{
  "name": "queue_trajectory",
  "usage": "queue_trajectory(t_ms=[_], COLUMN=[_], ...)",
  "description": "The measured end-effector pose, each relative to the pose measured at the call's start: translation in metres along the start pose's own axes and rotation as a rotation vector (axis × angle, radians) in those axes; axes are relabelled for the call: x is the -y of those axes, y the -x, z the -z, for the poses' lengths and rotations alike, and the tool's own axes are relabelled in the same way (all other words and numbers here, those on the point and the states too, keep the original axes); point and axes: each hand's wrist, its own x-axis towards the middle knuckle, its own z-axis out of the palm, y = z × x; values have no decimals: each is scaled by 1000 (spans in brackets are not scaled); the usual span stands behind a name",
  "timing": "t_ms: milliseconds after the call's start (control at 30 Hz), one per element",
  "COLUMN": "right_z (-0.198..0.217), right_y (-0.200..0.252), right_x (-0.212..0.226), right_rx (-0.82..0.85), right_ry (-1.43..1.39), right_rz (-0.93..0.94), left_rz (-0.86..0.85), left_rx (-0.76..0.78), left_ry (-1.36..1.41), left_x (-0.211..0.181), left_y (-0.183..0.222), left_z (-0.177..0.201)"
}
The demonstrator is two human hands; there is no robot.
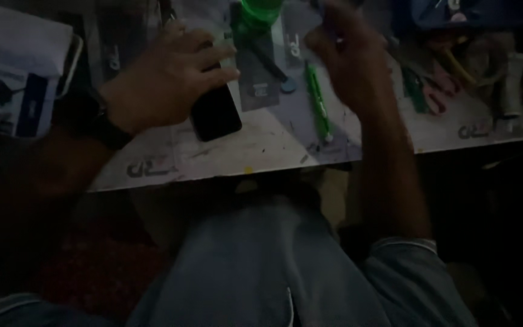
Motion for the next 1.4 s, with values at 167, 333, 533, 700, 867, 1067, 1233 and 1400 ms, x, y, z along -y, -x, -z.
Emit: queue_trajectory(t_ms=[167, 333, 533, 700, 867, 1067, 1233, 1400], right_z=[-39, -65, -31, -17, -26, -44, -68, -70], right_y=[6, 19, 34, 44, 40, 29, 19, 19], right_x=[30, 15, -15, -12, 0, 9, 35, 53], right_rx=[147, 148, 170, 110, 169, -7, -89, -47], right_ry=[525, 670, 802, 563, 430, 43, 12, 49], right_rz=[-38, -97, -176, 3, -25, 124, 283, 211], left_rz=[-56, -158, -198, -85, -39, 100, 301, 403], left_rx=[365, 435, 400, 692, 591, -88, -380, -473], left_ry=[43, -81, -197, 57, 156, 551, 955, 716], left_x=[-13, -20, -13, -1, 16, 35, 11, -3], left_y=[-26, -37, -31, -35, -9, 8, 7, -4], left_z=[11, 11, 0, 2, 14, -11, -21, -28])
